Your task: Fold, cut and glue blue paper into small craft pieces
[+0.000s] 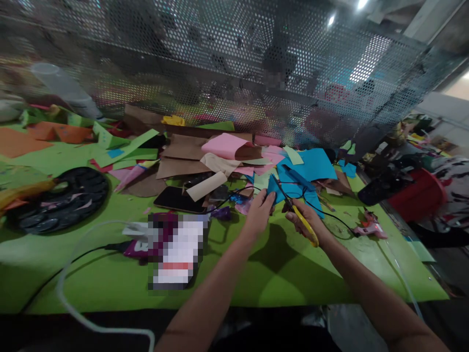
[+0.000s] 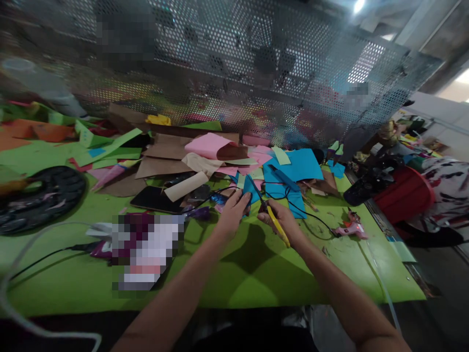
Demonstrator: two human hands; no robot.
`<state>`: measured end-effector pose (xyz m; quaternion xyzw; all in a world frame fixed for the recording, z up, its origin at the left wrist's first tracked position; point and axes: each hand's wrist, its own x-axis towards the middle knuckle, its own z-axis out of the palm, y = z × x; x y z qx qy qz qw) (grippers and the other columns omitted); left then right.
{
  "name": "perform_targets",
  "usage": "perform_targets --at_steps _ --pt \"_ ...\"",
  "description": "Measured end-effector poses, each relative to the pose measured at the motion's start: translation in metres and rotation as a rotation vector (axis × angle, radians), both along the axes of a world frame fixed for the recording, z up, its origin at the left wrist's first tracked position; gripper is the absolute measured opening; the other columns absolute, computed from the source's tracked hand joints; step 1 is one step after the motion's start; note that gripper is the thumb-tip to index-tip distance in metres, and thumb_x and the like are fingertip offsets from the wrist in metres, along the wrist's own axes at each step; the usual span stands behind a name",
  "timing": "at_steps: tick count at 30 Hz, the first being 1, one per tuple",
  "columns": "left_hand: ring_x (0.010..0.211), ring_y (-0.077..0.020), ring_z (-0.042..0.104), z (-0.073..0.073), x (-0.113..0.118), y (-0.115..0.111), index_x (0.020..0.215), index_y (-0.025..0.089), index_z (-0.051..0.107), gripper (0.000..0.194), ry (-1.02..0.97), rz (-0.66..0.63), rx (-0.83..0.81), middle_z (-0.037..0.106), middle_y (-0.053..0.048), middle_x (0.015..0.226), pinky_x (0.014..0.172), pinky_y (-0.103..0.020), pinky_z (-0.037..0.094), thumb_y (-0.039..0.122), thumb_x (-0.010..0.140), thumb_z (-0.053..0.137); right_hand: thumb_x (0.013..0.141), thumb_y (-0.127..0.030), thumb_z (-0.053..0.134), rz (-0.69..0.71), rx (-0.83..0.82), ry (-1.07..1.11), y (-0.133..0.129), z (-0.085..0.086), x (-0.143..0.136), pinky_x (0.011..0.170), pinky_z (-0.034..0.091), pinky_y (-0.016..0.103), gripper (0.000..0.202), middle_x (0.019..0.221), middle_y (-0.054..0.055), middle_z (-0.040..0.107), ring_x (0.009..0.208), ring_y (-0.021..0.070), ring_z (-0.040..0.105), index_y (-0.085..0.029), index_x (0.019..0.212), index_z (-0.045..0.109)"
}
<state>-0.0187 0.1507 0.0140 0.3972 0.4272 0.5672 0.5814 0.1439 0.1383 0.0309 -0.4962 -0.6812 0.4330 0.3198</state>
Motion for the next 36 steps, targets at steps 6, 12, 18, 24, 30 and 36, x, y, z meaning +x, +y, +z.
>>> perform_targets --at_steps 6,12,18,24,30,36 --pt "0.058 -0.0083 0.036 0.002 0.0 0.0 0.074 0.021 0.044 0.032 0.014 -0.022 0.033 0.035 0.005 0.068 0.053 -0.019 0.035 0.044 0.086 0.063 0.075 -0.064 0.072 -0.044 -0.021 0.054 -0.001 -0.002 -0.001 0.041 0.027 0.022 0.046 0.058 -0.007 0.041 0.046 0.008 0.033 -0.021 0.084 0.058" --pt "0.059 -0.0092 0.038 -0.002 0.0 0.001 0.073 0.021 0.042 0.033 0.043 -0.032 0.052 0.036 0.005 0.068 0.053 -0.02 0.035 0.043 0.088 0.062 0.074 -0.062 0.074 -0.077 -0.059 0.061 -0.005 -0.006 -0.002 0.038 0.025 0.022 0.045 0.055 -0.008 0.039 0.042 0.0071 0.031 -0.02 0.086 0.06" --pt "0.063 -0.0126 0.04 0.001 -0.003 0.0 0.074 0.023 0.039 0.027 0.408 0.022 0.193 0.04 0.004 0.068 0.061 -0.024 0.033 0.035 0.093 0.054 0.07 -0.062 0.077 -0.186 -0.059 0.219 0.007 -0.002 0.002 0.037 0.029 0.022 0.048 0.055 -0.009 0.046 0.039 0.0073 0.036 -0.023 0.09 0.056" --pt "0.063 -0.0193 0.053 0.001 -0.004 -0.003 0.088 0.024 0.051 0.012 0.999 -0.03 0.272 0.054 0.0 0.066 0.061 -0.028 0.027 0.033 0.096 0.049 0.064 -0.054 0.084 -0.211 0.084 0.31 0.02 0.02 0.002 0.053 0.044 0.025 0.056 0.077 -0.002 0.065 0.061 0.0132 0.058 -0.025 0.102 0.054" --pt "0.069 -0.0233 0.061 0.0 -0.003 -0.004 0.097 0.023 0.059 0.013 1.144 -0.15 0.338 0.066 -0.006 0.077 0.062 -0.029 0.029 0.031 0.097 0.048 0.059 -0.047 0.089 -0.206 0.122 0.361 0.027 0.015 0.001 0.069 0.05 0.028 0.059 0.082 -0.002 0.063 0.076 0.0151 0.062 -0.025 0.102 0.054" --pt "0.079 -0.0242 0.058 0.014 -0.033 0.009 0.069 0.022 0.058 0.034 1.207 -0.133 0.404 0.064 -0.007 0.073 0.072 -0.031 0.036 0.04 0.096 0.049 0.056 -0.049 0.088 -0.192 0.043 0.276 0.033 -0.003 0.018 0.063 0.047 0.027 0.064 0.077 -0.004 0.057 0.07 0.0138 0.057 -0.024 0.104 0.055"
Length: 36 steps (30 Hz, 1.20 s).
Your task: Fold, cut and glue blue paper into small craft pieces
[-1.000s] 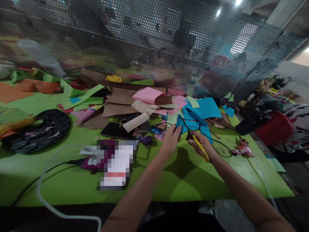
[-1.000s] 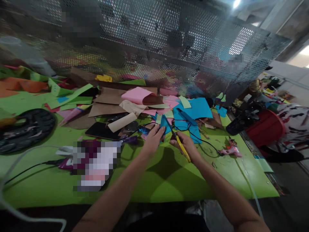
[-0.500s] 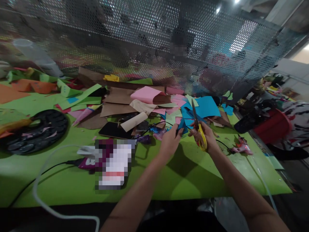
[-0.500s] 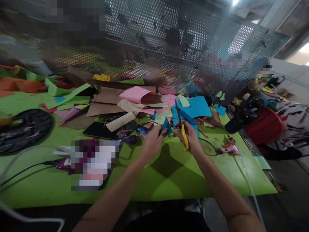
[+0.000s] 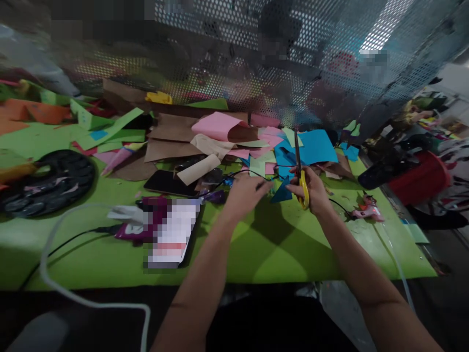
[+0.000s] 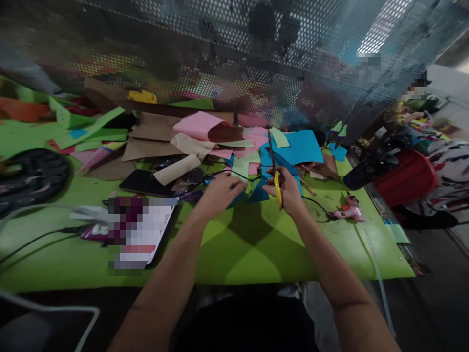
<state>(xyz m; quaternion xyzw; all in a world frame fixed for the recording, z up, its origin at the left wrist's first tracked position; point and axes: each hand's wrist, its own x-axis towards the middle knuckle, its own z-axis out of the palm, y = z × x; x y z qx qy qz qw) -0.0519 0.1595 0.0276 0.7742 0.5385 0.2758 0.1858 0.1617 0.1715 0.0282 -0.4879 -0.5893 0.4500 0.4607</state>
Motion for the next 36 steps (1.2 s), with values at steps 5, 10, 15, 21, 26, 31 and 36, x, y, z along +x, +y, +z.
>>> perform_targets --at_steps 5,10,15,21,26,31,36 --pt "0.095 -0.029 0.059 0.004 -0.022 0.003 0.081 0.021 0.063 0.028 0.055 0.336 -0.06 0.069 -0.01 0.082 0.085 -0.037 0.04 0.046 0.093 0.055 0.057 -0.05 0.087 0.049 -0.077 -0.262 0.007 -0.011 0.012 0.066 0.051 0.032 0.06 0.073 0.0 0.064 0.072 0.0204 0.064 -0.021 0.101 0.059" --pt "0.101 -0.0342 0.062 -0.006 -0.011 -0.001 0.096 0.019 0.062 0.039 0.159 0.227 -0.153 0.07 -0.015 0.102 0.088 -0.041 0.042 0.053 0.079 0.071 0.07 -0.049 0.082 -0.118 0.107 -0.516 0.009 -0.016 0.02 0.078 0.053 0.039 0.049 0.088 0.006 0.074 0.086 0.0275 0.07 -0.024 0.107 0.063" --pt "0.101 -0.0309 0.061 -0.016 -0.006 0.002 0.084 0.021 0.06 0.01 0.235 0.138 -0.15 0.068 -0.011 0.097 0.084 -0.037 0.043 0.023 0.08 0.068 0.07 -0.051 0.081 -0.07 0.079 -0.315 0.006 -0.017 0.015 0.076 0.054 0.038 0.052 0.086 0.005 0.073 0.082 0.0249 0.07 -0.023 0.107 0.06" --pt "0.081 -0.0201 0.057 -0.012 -0.007 0.01 0.076 0.019 0.055 0.018 -0.257 0.053 -0.093 0.062 -0.005 0.084 0.073 -0.031 0.043 0.033 0.086 0.061 0.059 -0.051 0.088 0.03 -0.064 0.026 -0.006 -0.008 -0.007 0.075 0.053 0.034 0.06 0.079 0.001 0.069 0.083 0.0222 0.069 -0.024 0.1 0.053" --pt "0.084 -0.0197 0.058 -0.012 0.002 0.007 0.082 0.018 0.061 0.017 -0.444 -0.007 -0.139 0.064 -0.005 0.087 0.073 -0.03 0.043 0.034 0.081 0.065 0.057 -0.049 0.088 0.055 -0.05 0.117 -0.014 -0.006 -0.017 0.068 0.053 0.029 0.061 0.096 0.002 0.064 0.089 0.0193 0.065 -0.026 0.1 0.051" --pt "0.082 -0.0184 0.057 -0.015 0.015 0.003 0.074 0.019 0.06 0.017 -0.477 -0.04 -0.143 0.062 -0.002 0.081 0.073 -0.029 0.043 0.031 0.074 0.071 0.057 -0.047 0.087 0.019 -0.006 0.15 -0.017 -0.007 -0.019 0.065 0.051 0.029 0.059 0.087 -0.001 0.056 0.082 0.0175 0.059 -0.027 0.099 0.05" --pt "0.077 -0.0162 0.057 -0.021 0.021 0.0 0.09 0.02 0.054 0.028 -0.61 0.009 -0.17 0.061 0.0 0.082 0.068 -0.027 0.043 0.039 0.078 0.07 0.058 -0.045 0.086 -0.039 -0.003 0.181 -0.019 -0.004 -0.019 0.063 0.05 0.03 0.054 0.083 -0.002 0.053 0.074 0.0162 0.056 -0.027 0.096 0.052"
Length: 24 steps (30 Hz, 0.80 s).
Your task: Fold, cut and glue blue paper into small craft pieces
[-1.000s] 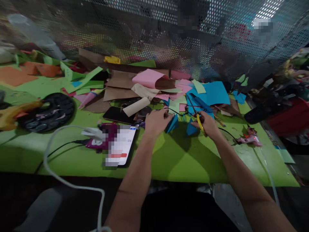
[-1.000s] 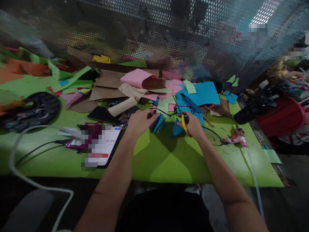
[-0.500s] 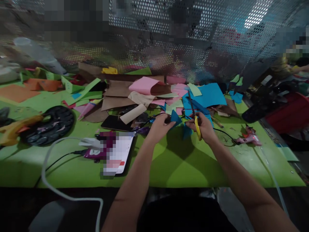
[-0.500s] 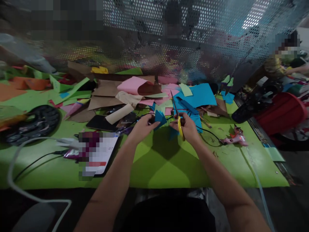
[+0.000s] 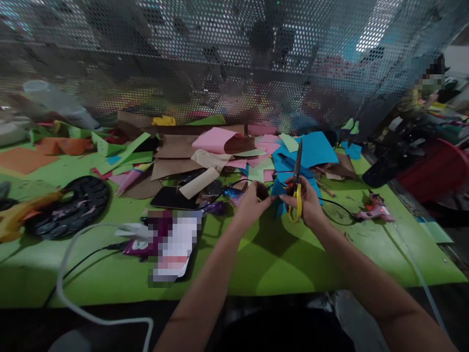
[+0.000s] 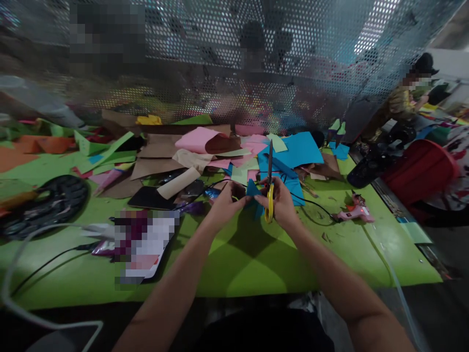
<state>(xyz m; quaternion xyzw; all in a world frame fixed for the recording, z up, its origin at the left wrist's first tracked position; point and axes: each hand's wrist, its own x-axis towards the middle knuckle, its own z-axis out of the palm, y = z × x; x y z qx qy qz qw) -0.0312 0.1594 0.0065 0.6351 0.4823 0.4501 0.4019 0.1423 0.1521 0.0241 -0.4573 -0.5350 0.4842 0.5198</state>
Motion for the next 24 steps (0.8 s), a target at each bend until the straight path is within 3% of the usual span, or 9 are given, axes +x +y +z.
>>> perform_targets --at_steps 3,9,18,24 --pt "0.076 -0.0164 0.057 -0.002 0.004 -0.003 0.099 0.02 0.055 0.023 0.018 -0.062 -0.022 0.061 0.0 0.082 0.069 -0.028 0.043 0.04 0.088 0.059 0.055 -0.042 0.087 -0.004 -0.017 0.033 -0.001 0.001 -0.001 0.061 0.047 0.028 0.056 0.08 -0.003 0.052 0.072 0.0148 0.054 -0.026 0.095 0.053" --pt "0.084 -0.0189 0.06 -0.002 0.014 -0.01 0.089 0.022 0.056 0.016 0.072 -0.062 -0.006 0.065 -0.003 0.087 0.081 -0.03 0.046 0.033 0.096 0.046 0.054 -0.045 0.088 0.019 -0.016 0.031 -0.001 -0.001 -0.002 0.063 0.046 0.026 0.057 0.078 -0.004 0.05 0.072 0.0135 0.051 -0.026 0.094 0.053" --pt "0.106 -0.0233 0.063 -0.009 0.018 -0.009 0.101 0.021 0.064 0.024 -0.015 0.041 -0.076 0.071 -0.009 0.111 0.101 -0.037 0.046 0.036 0.095 0.046 0.053 -0.04 0.092 0.001 -0.002 0.095 -0.001 -0.002 -0.003 0.064 0.05 0.027 0.058 0.076 -0.005 0.055 0.071 0.0134 0.056 -0.026 0.095 0.055" --pt "0.129 -0.0255 0.055 -0.005 0.016 -0.008 0.118 0.019 0.066 0.037 -0.141 0.172 -0.177 0.066 -0.011 0.132 0.112 -0.036 0.04 0.044 0.093 0.054 0.057 -0.031 0.092 0.016 0.016 0.185 -0.001 0.0 -0.002 0.068 0.055 0.031 0.053 0.077 -0.005 0.062 0.076 0.016 0.064 -0.027 0.097 0.057"
